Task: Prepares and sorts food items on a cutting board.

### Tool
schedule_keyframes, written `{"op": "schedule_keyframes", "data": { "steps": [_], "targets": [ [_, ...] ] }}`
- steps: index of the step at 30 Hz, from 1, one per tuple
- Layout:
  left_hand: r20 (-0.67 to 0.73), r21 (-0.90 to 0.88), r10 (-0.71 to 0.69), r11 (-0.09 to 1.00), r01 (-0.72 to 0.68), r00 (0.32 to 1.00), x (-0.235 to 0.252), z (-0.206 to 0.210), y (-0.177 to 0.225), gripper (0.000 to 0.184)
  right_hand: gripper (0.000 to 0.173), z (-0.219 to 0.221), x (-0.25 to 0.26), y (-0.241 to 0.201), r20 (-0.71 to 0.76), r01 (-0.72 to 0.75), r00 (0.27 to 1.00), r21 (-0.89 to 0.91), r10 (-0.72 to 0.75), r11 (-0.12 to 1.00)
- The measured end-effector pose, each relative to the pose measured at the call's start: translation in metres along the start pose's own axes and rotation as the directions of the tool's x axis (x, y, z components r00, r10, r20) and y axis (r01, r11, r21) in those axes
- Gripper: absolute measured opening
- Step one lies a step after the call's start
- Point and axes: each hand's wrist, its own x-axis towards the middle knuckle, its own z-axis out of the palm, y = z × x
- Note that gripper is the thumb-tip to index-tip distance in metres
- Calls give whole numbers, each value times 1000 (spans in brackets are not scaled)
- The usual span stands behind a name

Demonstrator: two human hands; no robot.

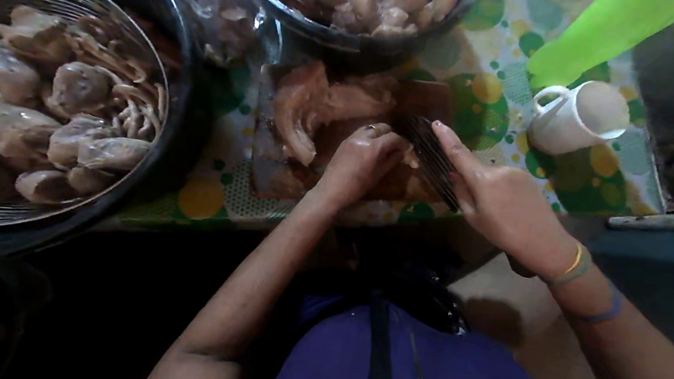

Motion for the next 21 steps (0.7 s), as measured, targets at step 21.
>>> {"op": "schedule_keyframes", "data": {
  "steps": [21],
  "targets": [
    [446,89,-27,996,-14,895,46,-17,14,37,62,-24,-31,19,-148,-287,922,356,357,889]
  ]
}}
